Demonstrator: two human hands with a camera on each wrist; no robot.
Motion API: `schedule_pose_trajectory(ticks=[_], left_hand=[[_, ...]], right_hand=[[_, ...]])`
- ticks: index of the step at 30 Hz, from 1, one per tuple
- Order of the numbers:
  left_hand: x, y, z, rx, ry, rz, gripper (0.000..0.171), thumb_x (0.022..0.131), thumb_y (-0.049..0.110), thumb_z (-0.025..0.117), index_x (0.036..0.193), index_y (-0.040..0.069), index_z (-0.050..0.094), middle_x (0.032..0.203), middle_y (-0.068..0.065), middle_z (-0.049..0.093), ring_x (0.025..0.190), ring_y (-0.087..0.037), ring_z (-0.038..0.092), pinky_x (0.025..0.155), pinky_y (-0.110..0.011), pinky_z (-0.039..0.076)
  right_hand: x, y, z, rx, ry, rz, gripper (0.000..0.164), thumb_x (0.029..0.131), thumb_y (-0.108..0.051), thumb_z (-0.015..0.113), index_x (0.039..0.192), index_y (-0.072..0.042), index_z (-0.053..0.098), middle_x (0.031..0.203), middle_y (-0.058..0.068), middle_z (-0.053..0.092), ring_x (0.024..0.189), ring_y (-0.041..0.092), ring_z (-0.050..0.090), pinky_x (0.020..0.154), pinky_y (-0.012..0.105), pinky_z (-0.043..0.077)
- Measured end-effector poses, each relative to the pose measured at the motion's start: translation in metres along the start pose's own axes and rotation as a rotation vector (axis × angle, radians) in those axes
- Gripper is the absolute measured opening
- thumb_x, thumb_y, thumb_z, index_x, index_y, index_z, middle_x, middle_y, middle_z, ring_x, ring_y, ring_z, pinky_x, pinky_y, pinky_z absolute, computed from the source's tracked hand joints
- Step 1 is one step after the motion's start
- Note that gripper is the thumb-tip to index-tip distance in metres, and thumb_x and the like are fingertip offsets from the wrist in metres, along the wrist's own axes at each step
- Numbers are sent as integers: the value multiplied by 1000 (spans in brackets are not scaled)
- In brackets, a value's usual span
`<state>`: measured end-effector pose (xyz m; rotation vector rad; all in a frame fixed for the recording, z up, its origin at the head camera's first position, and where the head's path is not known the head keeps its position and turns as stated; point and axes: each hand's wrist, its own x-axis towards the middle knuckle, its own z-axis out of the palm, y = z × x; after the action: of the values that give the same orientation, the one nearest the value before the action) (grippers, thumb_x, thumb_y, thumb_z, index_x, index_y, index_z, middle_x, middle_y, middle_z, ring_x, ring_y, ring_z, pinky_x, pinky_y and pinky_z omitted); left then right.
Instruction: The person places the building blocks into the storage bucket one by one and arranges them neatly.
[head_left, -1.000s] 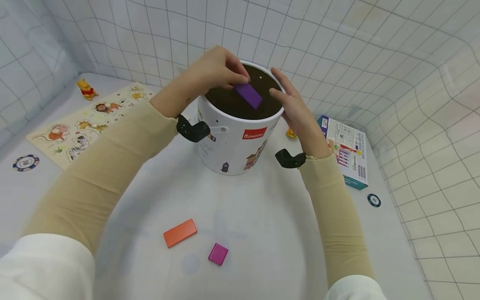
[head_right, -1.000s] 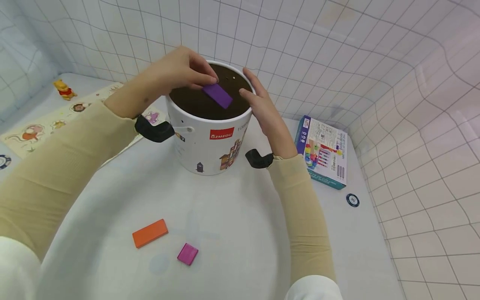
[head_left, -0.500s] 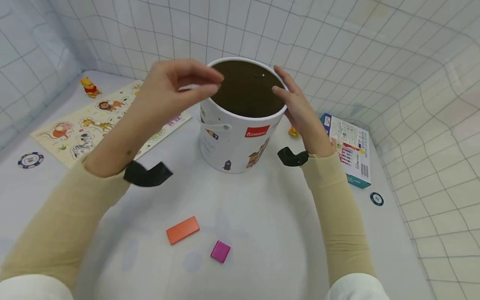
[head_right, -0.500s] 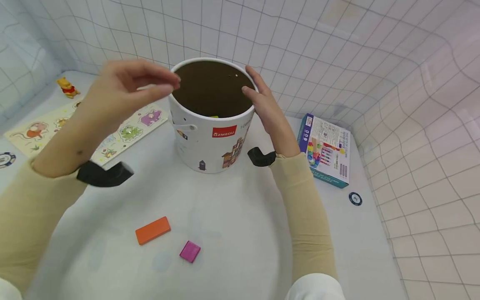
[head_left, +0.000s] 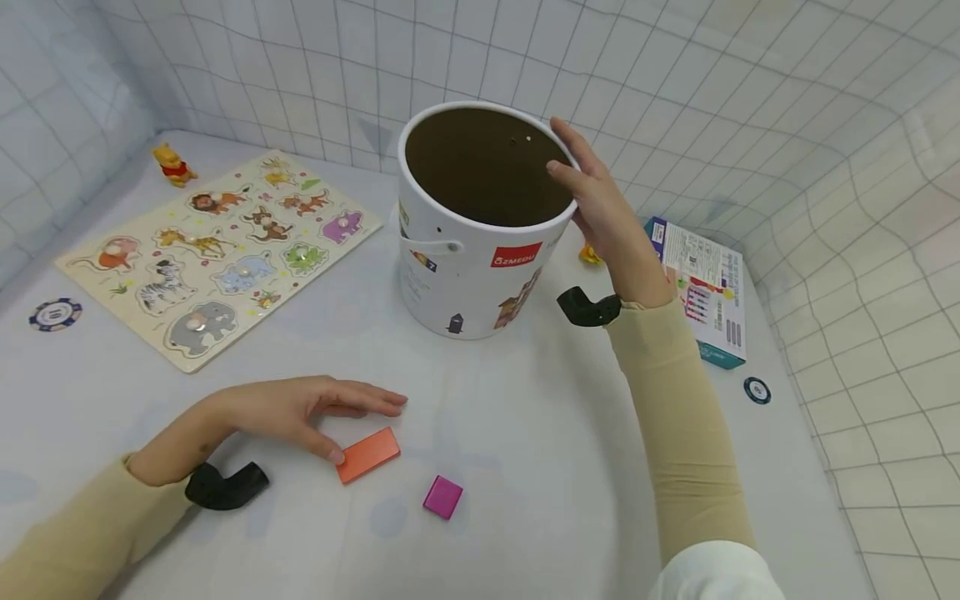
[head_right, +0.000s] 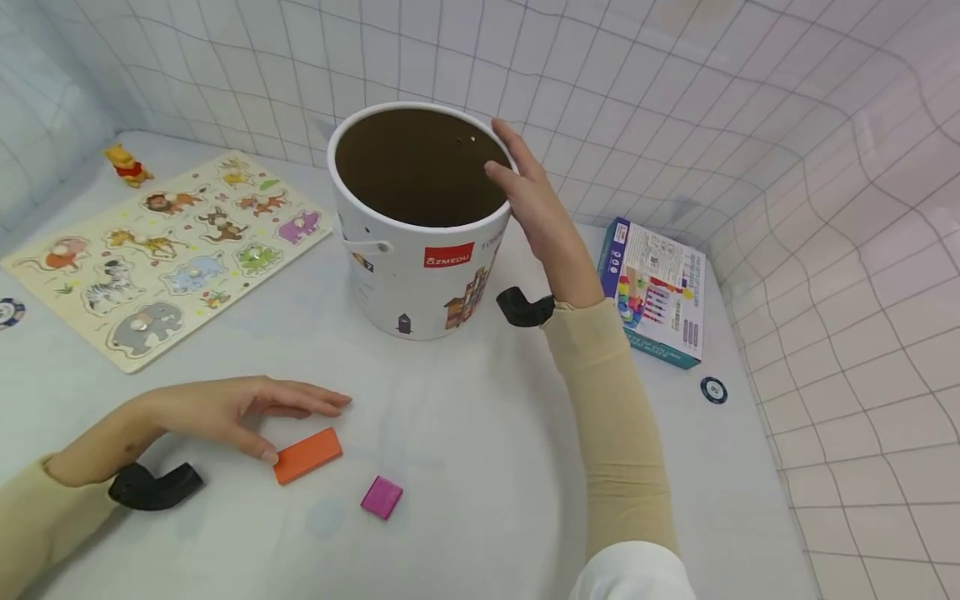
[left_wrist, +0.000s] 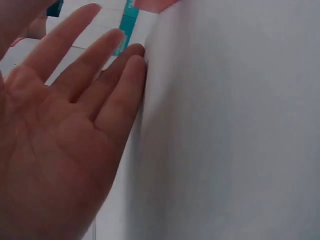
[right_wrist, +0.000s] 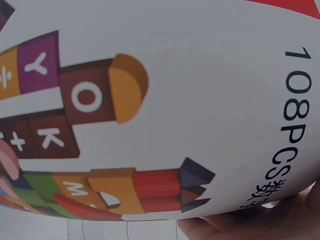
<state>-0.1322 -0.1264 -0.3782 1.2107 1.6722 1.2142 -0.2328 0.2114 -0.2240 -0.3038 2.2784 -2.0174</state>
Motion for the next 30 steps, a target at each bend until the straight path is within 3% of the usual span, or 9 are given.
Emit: schedule_pose_trajectory(ticks=[3,5,7,10,15,22,26,30], left_hand=[[-1,-1,5,102,-39,26,61,79,17,67,134,15,40,143,-1,29,131,-15,22,102,-18,24],[0,0,8,178,-46,79,60,80,18,66,134,14,40,142,-2,31,132,-19,19,103,-18,23],[1,1,10,244,-31,114,58,80,19,65,133,15,41,138,-1,37,132,-22,20,103,-19,23],[5,2,13,326,36,112,54,79,22,66,129,18,46,132,0,43,129,-20,28,102,-20,27],[14,0,17,347,182,3,55,75,25,71,126,20,50,123,6,44,109,-10,44,90,-23,41],[22,2,15,194,384,-112,36,77,19,69,113,16,61,104,4,52,92,-11,52,79,-24,49],[25,23,4,161,477,-135,28,78,22,69,105,15,66,98,5,57,91,-11,53,80,-24,48],[33,77,-18,125,587,-52,28,79,15,67,106,10,66,100,0,58,91,-16,53,74,-25,50]], right_hand=[[0,-2,0,5,-4,-11,50,95,-14,39,140,-28,24,139,-1,28,124,21,31,104,45,23],[0,-3,0,4,0,-15,49,95,-14,38,140,-28,24,139,-1,29,124,20,32,103,45,24],[0,-5,0,5,2,-17,49,95,-14,38,140,-28,25,139,-1,29,124,20,32,104,46,24],[0,-6,-1,0,2,-22,49,95,-14,38,140,-28,24,139,-1,29,124,20,31,104,45,23],[0,-5,-2,-20,6,-32,50,95,-14,38,140,-28,23,139,-2,29,124,19,31,104,44,24],[0,-4,-3,-18,10,-29,50,95,-14,39,140,-28,23,139,-3,29,124,17,31,104,42,24],[0,-2,-3,-13,8,-14,50,95,-14,39,140,-28,23,139,-4,28,124,17,31,104,41,24],[-1,0,-2,-2,-3,-9,50,95,-13,39,140,-27,23,140,-4,27,124,18,31,104,42,25]])
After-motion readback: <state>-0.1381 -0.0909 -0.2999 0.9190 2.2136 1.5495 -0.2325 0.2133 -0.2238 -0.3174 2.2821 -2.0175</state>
